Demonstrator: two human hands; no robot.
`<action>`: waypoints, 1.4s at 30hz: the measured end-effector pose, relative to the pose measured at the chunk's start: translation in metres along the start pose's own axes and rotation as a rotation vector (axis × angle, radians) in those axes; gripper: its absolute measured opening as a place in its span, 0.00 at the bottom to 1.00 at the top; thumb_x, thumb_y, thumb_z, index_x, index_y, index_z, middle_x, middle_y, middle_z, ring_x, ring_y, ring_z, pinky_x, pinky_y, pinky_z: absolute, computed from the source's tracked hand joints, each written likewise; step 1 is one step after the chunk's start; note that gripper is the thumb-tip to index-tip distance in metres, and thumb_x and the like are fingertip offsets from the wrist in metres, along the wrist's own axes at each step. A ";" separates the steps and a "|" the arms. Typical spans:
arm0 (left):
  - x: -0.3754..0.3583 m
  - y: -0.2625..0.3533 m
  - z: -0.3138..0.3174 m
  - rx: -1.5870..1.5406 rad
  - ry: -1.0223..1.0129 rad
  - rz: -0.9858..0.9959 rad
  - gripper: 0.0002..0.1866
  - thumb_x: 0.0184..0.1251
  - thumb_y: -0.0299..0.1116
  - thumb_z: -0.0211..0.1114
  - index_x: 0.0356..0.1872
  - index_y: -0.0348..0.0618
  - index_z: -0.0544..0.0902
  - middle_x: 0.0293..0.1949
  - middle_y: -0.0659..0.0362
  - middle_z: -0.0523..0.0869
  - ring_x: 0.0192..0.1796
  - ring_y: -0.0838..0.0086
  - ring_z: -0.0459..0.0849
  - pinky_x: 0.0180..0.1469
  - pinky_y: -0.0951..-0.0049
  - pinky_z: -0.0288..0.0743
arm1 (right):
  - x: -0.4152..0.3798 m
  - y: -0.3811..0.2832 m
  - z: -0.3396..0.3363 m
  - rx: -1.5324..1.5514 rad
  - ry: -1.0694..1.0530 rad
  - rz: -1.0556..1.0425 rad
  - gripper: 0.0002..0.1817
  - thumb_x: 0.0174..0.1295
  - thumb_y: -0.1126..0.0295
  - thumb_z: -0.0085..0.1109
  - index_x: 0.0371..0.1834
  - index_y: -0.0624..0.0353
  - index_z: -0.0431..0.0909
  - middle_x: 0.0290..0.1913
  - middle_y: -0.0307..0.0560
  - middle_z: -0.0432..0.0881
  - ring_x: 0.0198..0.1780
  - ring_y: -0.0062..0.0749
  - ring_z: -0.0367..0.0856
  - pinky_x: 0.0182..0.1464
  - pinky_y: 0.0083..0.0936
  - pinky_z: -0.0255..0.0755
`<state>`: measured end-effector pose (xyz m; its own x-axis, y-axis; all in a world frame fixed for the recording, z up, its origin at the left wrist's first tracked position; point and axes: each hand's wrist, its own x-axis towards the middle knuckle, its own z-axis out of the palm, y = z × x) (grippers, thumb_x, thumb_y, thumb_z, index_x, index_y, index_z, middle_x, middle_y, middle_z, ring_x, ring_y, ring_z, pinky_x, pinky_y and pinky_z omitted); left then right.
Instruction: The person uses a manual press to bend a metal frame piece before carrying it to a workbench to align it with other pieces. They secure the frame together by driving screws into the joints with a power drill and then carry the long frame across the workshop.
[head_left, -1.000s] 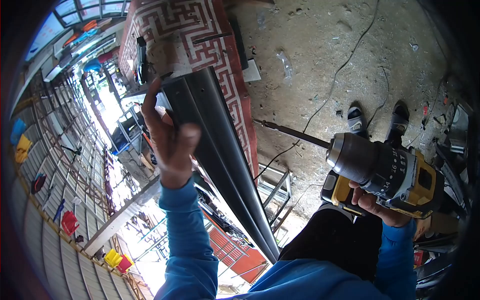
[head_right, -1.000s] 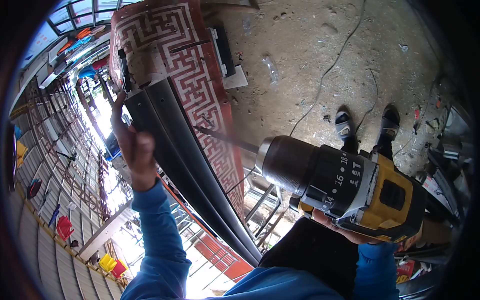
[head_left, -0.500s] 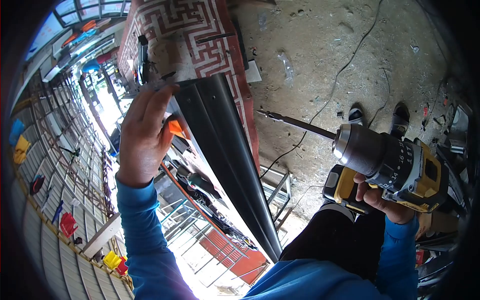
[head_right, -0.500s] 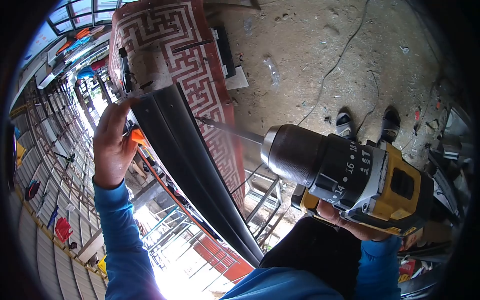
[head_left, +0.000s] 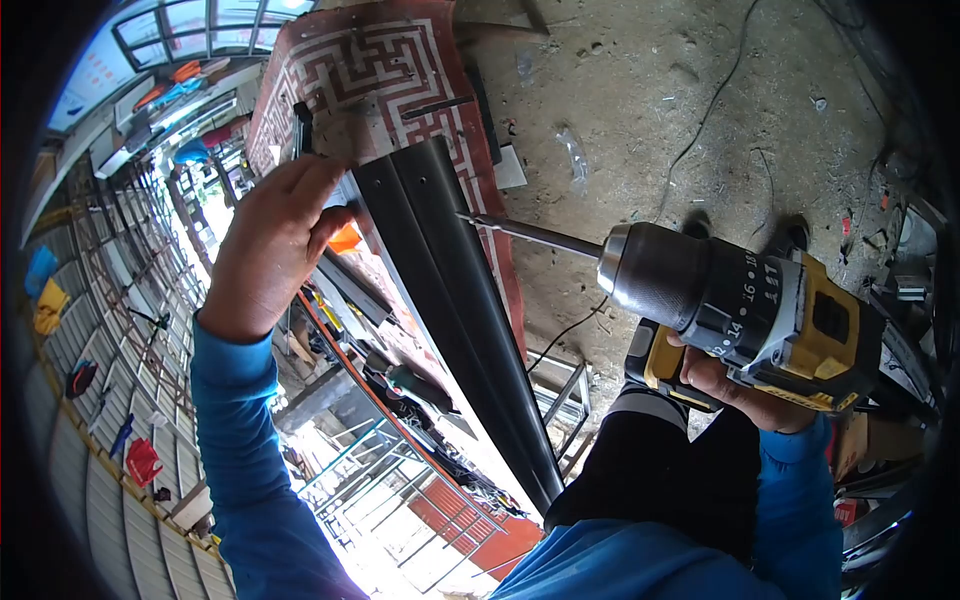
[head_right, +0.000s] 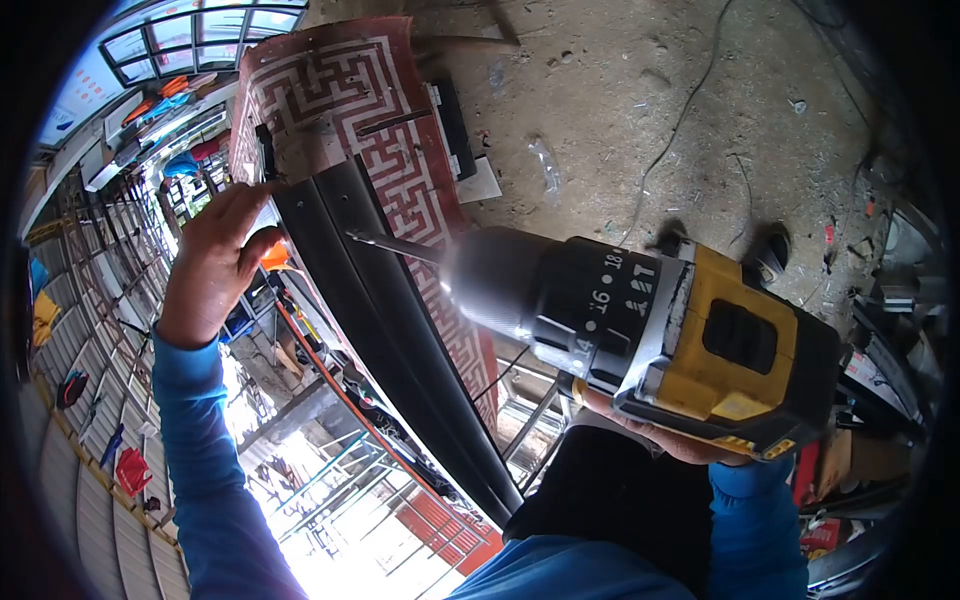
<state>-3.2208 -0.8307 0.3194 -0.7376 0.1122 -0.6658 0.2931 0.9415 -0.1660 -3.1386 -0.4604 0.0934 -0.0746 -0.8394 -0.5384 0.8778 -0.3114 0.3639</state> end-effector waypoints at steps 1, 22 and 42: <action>0.001 0.001 -0.001 0.003 -0.005 0.002 0.24 0.55 0.20 0.70 0.56 0.38 0.77 0.43 0.48 0.82 0.42 0.52 0.83 0.44 0.61 0.78 | 0.005 -0.001 -0.001 0.255 -0.028 0.061 0.22 0.61 0.68 0.66 0.57 0.62 0.75 0.60 0.59 0.74 0.52 0.37 0.80 0.53 0.33 0.81; -0.015 -0.015 0.025 -1.053 0.038 -0.310 0.46 0.52 0.56 0.75 0.64 0.31 0.70 0.43 0.62 0.74 0.36 0.83 0.65 0.39 0.79 0.59 | 0.048 -0.010 0.020 0.095 -0.308 -0.089 0.27 0.63 0.61 0.64 0.65 0.52 0.73 0.62 0.53 0.76 0.61 0.45 0.78 0.58 0.43 0.80; -0.041 -0.008 0.073 -0.996 0.457 -0.269 0.44 0.46 0.44 0.81 0.64 0.32 0.71 0.49 0.61 0.71 0.48 0.78 0.72 0.56 0.78 0.68 | 0.051 -0.042 0.021 -0.286 -0.252 -0.102 0.27 0.63 0.62 0.64 0.66 0.50 0.72 0.63 0.52 0.75 0.62 0.44 0.77 0.59 0.42 0.79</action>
<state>-3.1485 -0.8665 0.2951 -0.9169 -0.2194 -0.3334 -0.3742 0.7633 0.5266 -3.1896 -0.4992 0.0669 -0.2511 -0.9047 -0.3443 0.9536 -0.2922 0.0723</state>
